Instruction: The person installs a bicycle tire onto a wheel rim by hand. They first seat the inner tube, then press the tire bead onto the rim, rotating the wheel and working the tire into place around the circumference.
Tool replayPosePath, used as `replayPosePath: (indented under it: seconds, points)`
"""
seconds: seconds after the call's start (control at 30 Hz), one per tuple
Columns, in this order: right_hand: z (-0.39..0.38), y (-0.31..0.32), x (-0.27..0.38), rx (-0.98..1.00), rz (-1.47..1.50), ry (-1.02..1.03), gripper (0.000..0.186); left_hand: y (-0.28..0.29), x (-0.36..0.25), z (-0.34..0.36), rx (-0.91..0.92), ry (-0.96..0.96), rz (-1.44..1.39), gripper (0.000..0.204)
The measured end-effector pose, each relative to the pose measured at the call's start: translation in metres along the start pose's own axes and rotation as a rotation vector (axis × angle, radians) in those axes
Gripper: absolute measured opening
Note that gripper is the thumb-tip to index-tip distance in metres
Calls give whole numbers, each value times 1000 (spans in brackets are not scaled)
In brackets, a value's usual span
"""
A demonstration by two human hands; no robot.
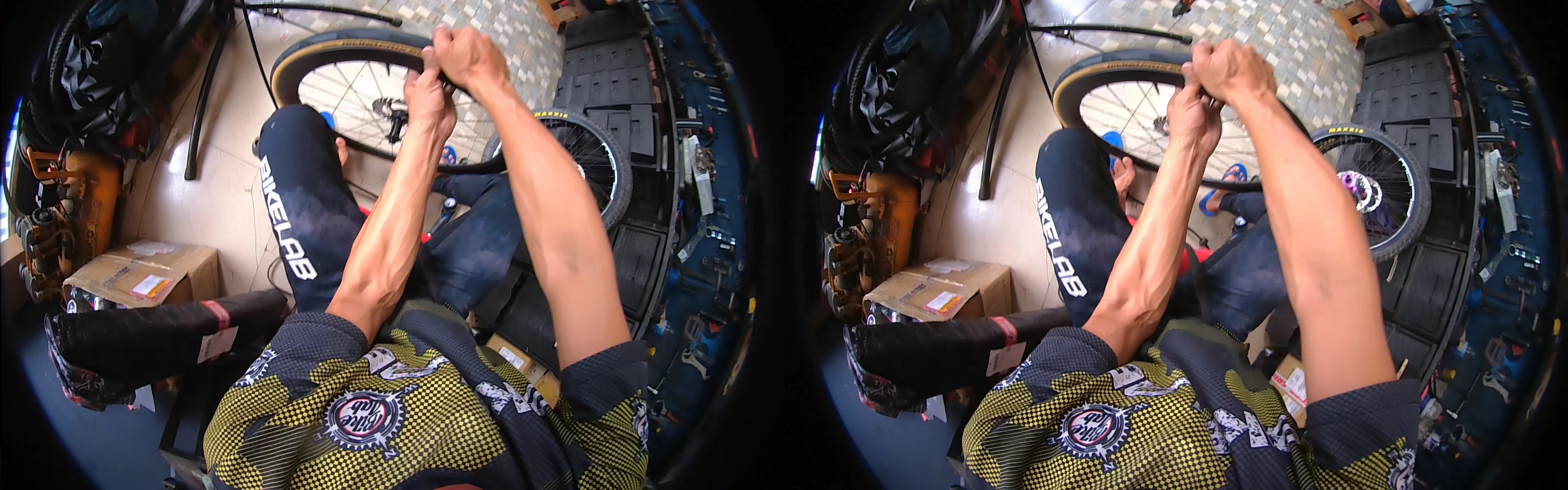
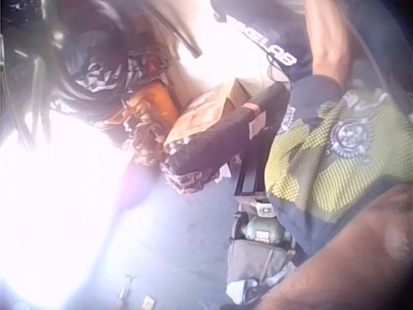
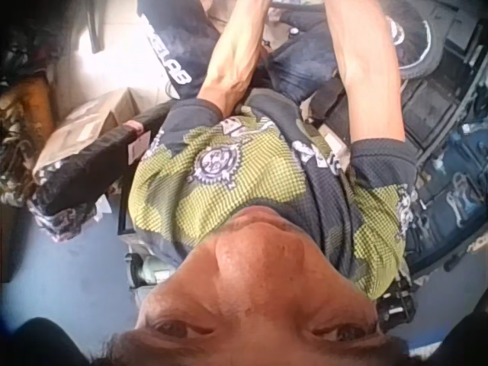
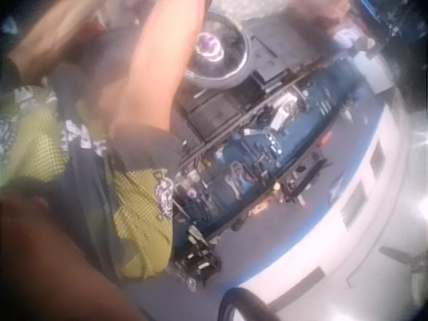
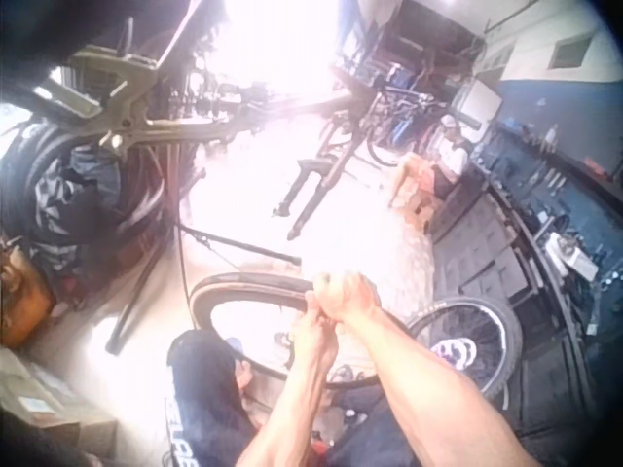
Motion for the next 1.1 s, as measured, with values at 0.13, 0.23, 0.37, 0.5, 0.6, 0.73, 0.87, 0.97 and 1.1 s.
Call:
replayPosePath:
  seconds: [0.13, 0.23, 0.37, 0.5, 0.6, 0.73, 0.87, 0.97, 1.1]
  points:
    - [9, -1, 1, 14, -50, 23, 62, -7, -5, -2, -73, -42, 26, 27]
    - [6, 4, -3, -11, -47, -20, 63, -15, 0, -2, -49, 9, 8, 25]
    - [-2, 7, -8, -70, -76, 14, 63, -5, 11, 1, 11, 76, -58, 27]
    - [-7, 9, -5, -93, -56, 68, 63, 0, 13, 1, 74, 51, -71, 24]
    - [-8, 4, -6, -74, -38, 63, 62, 4, 11, 3, 97, 55, -76, 23]
    - [-7, 4, -8, -33, -5, 52, 61, 1, 9, -3, 61, 49, -25, 24]
    - [-9, 7, -8, -1, -9, 61, 57, 3, 10, -6, 37, 61, -6, 26]
    - [-3, 6, -2, 49, 17, 63, 57, 9, 7, 3, 191, 93, -90, 28]
    - [0, -2, -5, -7, -10, 59, 60, 6, 7, -3, -50, 53, -28, 32]
Point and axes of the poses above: each hand's wrist, its own z-axis towards the middle knuckle, its own y-axis out of the back of the hand, x = y × z, the point moved 5 cm from there along z, towards the middle knuckle, and after that the axes turned 4 degrees about -z, right-handed, at the moved point
